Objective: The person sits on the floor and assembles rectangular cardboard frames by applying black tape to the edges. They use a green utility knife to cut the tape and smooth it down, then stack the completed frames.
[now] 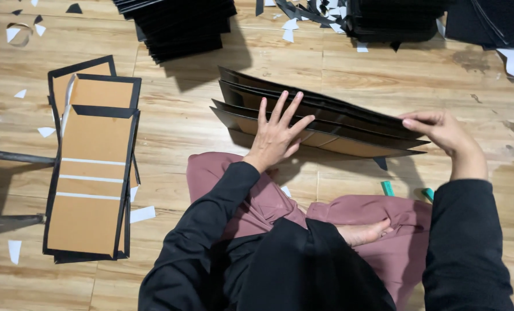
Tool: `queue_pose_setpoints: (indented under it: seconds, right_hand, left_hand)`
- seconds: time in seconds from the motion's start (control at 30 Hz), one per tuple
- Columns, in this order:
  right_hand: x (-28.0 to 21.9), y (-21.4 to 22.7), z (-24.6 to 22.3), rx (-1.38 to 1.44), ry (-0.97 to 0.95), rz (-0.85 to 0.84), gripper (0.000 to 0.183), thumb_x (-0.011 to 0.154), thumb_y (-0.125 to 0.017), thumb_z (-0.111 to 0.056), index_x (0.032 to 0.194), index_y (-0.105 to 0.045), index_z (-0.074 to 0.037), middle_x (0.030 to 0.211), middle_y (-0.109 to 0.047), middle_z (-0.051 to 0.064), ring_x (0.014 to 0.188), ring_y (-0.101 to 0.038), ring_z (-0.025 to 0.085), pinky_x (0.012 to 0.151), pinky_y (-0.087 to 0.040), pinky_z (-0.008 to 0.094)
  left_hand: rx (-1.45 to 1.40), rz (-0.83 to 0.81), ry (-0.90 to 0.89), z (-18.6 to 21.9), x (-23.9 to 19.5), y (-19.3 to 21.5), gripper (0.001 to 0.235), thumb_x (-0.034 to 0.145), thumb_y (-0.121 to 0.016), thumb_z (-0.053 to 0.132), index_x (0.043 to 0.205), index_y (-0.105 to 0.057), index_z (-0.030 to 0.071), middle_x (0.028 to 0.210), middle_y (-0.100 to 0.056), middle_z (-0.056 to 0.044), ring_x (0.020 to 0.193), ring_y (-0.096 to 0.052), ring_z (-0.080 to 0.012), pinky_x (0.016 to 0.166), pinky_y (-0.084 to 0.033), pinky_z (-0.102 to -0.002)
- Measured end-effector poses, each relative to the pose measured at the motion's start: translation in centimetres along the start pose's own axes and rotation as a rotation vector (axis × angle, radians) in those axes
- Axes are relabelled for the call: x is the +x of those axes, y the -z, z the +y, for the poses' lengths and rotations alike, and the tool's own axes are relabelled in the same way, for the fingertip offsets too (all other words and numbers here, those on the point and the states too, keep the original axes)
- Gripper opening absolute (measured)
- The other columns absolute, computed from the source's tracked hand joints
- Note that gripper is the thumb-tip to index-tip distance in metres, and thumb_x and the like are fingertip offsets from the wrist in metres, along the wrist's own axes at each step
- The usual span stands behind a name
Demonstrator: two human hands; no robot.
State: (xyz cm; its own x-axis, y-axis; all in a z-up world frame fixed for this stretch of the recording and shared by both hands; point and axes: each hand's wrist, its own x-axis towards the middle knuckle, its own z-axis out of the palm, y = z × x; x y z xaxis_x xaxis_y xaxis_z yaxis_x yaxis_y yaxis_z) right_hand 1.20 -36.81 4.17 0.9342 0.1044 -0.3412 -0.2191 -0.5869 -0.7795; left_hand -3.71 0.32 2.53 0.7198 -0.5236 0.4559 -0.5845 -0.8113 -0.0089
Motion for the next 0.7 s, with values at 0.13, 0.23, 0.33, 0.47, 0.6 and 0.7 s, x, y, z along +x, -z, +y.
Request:
queue_pose_setpoints:
  seconds: [0.13, 0.23, 0.33, 0.47, 0.6, 0.7]
  right_hand:
    - [-1.4, -0.5, 0.8, 0.001, 0.055, -0.041, 0.025, 0.080, -0.061, -0.011, 0.104, -0.064, -0.005, 0.108, -0.062, 0.007, 0.104, -0.052, 0.011, 0.093, -0.038, 0.024]
    - [-3.0, -1.2, 1.0, 0.041, 0.143, 0.015, 0.023, 0.085, -0.054, -0.016, 0.103, -0.063, -0.003, 0.110, -0.061, 0.011, 0.109, -0.053, 0.016, 0.097, -0.038, 0.028]
    - [-3.5, -2.6, 4.8, 0.217, 0.350, 0.050, 0.040, 0.087, -0.048, -0.028, 0.115, -0.053, 0.000, 0.115, -0.056, 0.015, 0.114, -0.051, 0.022, 0.103, -0.036, 0.033]
    - [-2.5, -7.1, 13.5, 0.468, 0.116, 0.299, 0.035, 0.070, -0.070, -0.006, 0.101, -0.057, -0.012, 0.098, -0.062, 0.003, 0.086, -0.057, 0.007, 0.080, -0.047, 0.020]
    - [1.2, -10.7, 19.9, 0.502, 0.054, 0.463, 0.067, 0.060, -0.082, -0.009, 0.118, -0.050, -0.015, 0.109, -0.058, -0.001, 0.099, -0.055, 0.013, 0.084, -0.044, 0.026]
    - [-0.4, -11.8, 13.1, 0.660, 0.303, 0.432, 0.055, 0.061, -0.071, 0.009, 0.107, -0.046, -0.007, 0.114, -0.054, 0.005, 0.116, -0.050, 0.022, 0.099, -0.044, 0.035]
  left_hand:
    - [-0.018, -0.001, 0.016, -0.4, 0.7, -0.7, 0.071, 0.067, -0.074, 0.029, 0.131, -0.043, 0.026, 0.145, -0.013, -0.017, 0.134, -0.015, -0.0388, 0.102, -0.018, -0.067]
    - [0.001, 0.001, 0.022, -0.7, 1.2, -0.9, 0.066, 0.067, -0.071, 0.025, 0.127, -0.043, 0.022, 0.138, -0.027, -0.013, 0.129, -0.026, -0.0342, 0.101, -0.019, -0.065]
    - [0.005, 0.049, 0.033, -1.2, 1.5, -1.4, 0.053, 0.069, -0.065, 0.017, 0.119, -0.046, 0.015, 0.123, -0.048, -0.008, 0.116, -0.042, -0.0264, 0.102, -0.022, -0.057]
    - [-0.029, 0.042, 0.196, -3.6, 0.6, -2.3, 0.059, 0.070, -0.072, 0.033, 0.121, -0.046, 0.019, 0.120, -0.052, -0.005, 0.114, -0.047, -0.0236, 0.098, -0.020, -0.063]
    - [-0.426, 0.207, 0.369, -8.5, -2.4, 0.6, 0.092, 0.059, -0.085, 0.036, 0.131, -0.034, 0.009, 0.136, -0.037, -0.016, 0.129, -0.029, -0.0318, 0.099, 0.007, -0.061]
    - [-0.765, 0.418, 0.582, -11.1, -5.4, -2.2, 0.133, 0.048, -0.094, 0.034, 0.144, -0.005, 0.010, 0.148, -0.008, -0.018, 0.137, -0.008, -0.0323, 0.111, 0.001, -0.051]
